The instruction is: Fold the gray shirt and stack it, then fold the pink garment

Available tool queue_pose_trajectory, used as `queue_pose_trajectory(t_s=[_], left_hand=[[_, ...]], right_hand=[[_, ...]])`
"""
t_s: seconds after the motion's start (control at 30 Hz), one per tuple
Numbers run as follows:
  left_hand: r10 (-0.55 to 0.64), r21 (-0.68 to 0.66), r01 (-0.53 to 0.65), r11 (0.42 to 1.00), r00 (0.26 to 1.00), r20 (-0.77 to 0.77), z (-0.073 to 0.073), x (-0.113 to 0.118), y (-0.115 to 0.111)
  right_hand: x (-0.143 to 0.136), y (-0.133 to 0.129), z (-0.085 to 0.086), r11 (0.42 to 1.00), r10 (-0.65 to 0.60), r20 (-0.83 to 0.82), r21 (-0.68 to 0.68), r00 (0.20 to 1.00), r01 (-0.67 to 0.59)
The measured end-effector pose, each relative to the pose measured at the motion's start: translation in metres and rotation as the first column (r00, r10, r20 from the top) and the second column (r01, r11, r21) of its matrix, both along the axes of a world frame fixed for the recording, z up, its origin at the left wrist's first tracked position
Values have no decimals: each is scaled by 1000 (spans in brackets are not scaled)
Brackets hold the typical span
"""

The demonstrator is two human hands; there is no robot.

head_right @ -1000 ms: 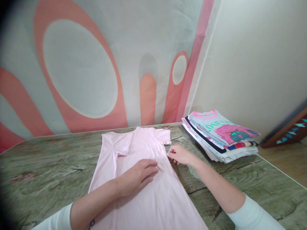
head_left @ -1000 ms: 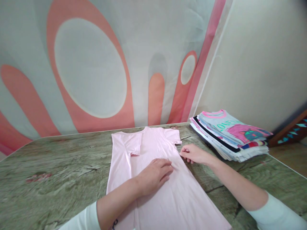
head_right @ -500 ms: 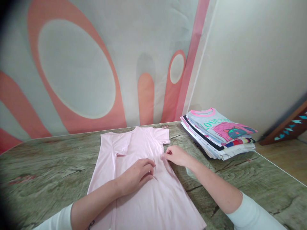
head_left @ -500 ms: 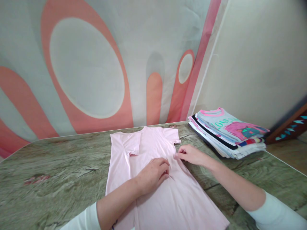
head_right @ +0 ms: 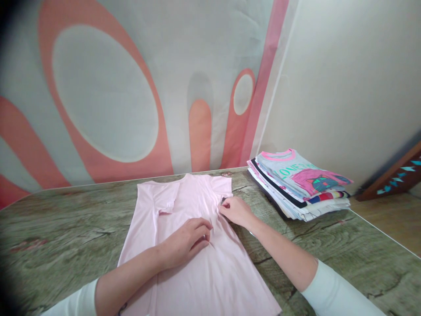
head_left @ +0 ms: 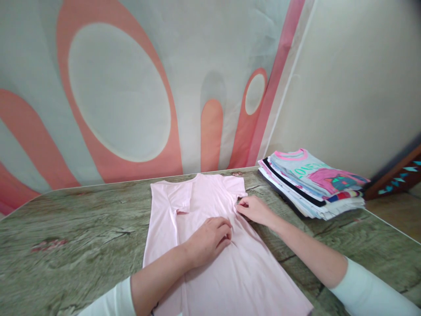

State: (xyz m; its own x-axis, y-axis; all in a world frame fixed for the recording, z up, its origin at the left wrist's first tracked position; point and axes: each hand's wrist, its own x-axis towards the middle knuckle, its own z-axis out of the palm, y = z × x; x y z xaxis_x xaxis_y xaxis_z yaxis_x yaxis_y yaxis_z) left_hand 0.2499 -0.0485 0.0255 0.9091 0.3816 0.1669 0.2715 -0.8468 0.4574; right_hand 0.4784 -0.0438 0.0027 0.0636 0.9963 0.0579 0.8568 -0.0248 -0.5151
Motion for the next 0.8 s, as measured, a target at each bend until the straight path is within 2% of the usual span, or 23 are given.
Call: queue_pose_trajectory(t_s=[0.3, 0.6, 0.8], left_hand=[[8, 5, -8, 1000, 1000, -9, 0, 0, 0], [-16, 11, 16, 1000, 1000, -10, 0, 0, -1], [-37, 73, 36, 997, 999, 12, -3, 0, 1]], right_hand=[[-5, -1, 2, 1000, -27, 12, -5, 1000, 27], [15, 6, -7, 998, -7, -27, -63, 1000, 5], [14, 6, -7, 998, -49, -110, 27, 993, 52]])
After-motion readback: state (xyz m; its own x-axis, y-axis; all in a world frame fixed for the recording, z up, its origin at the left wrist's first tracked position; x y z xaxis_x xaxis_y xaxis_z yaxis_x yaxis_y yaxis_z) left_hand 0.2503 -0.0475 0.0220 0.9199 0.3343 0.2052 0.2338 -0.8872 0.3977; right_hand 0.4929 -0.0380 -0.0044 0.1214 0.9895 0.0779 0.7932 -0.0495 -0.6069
